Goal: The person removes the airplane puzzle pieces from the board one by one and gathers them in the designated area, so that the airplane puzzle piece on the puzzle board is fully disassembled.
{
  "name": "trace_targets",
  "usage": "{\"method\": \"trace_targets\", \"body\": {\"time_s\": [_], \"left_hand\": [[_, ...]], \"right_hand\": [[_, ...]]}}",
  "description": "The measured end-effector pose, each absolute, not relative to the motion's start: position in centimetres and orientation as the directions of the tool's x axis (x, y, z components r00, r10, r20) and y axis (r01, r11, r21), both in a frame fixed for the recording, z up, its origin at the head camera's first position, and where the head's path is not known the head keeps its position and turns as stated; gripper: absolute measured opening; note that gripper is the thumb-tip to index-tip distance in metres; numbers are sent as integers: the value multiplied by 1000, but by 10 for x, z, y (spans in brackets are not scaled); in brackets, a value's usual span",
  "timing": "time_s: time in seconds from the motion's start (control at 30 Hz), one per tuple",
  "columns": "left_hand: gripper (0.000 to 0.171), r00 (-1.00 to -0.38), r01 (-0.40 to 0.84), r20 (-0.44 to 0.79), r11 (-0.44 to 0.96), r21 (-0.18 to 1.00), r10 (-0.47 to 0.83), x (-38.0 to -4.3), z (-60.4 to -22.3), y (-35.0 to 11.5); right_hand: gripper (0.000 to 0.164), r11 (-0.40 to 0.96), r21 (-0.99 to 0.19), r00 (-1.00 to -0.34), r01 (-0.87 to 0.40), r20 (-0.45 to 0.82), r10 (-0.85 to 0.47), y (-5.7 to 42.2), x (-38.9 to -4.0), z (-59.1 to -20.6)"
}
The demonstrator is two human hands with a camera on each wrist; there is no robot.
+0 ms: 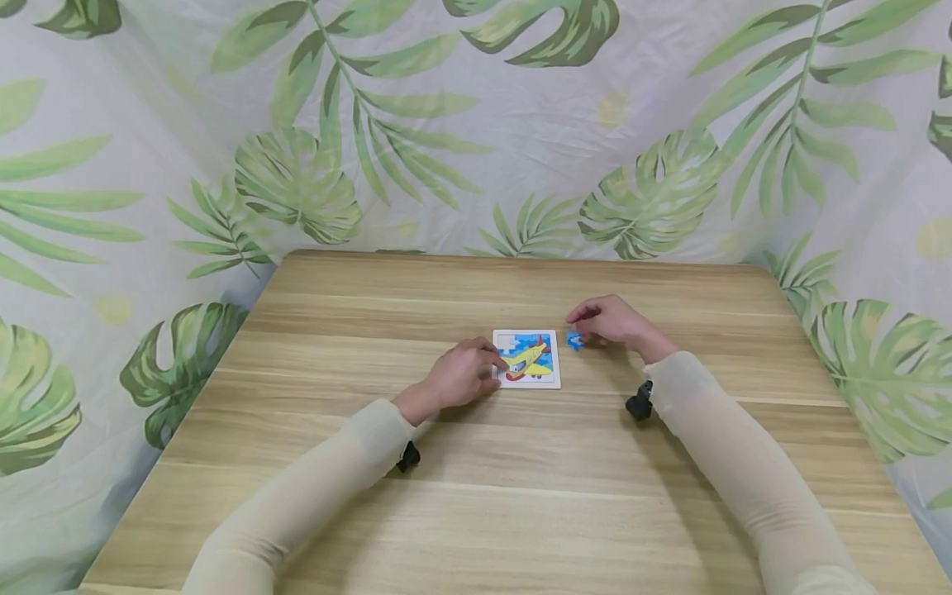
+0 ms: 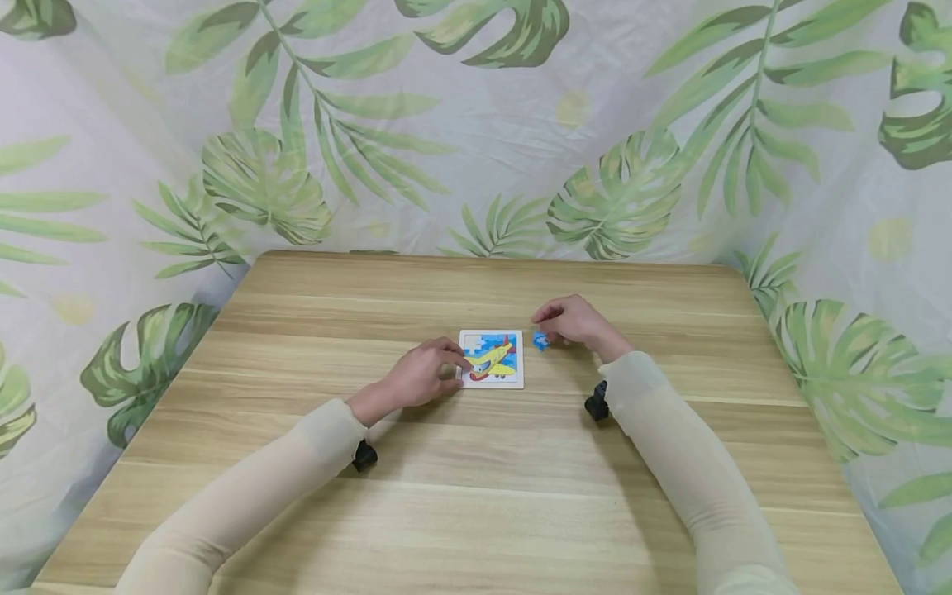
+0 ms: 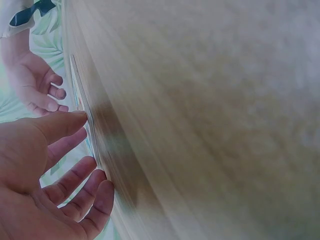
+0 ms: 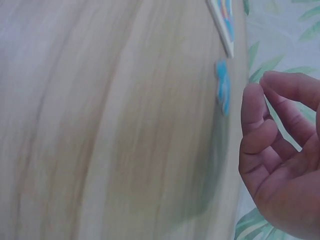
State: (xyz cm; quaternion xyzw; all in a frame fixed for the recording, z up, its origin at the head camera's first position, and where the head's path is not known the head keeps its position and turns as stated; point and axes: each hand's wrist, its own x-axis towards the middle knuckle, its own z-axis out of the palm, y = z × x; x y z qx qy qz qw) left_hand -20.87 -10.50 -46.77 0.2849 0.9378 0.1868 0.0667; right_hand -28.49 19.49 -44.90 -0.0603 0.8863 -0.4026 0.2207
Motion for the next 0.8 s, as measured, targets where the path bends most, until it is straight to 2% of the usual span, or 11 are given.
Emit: {"method": "trace_targets", "body": {"time_s": [0.8], "left_hand": [[25, -830, 503, -31, 772, 388, 556, -207, -465, -105]], "right_hand": [[29, 594, -801, -879, 80, -337, -337, 161, -279, -437]]}}
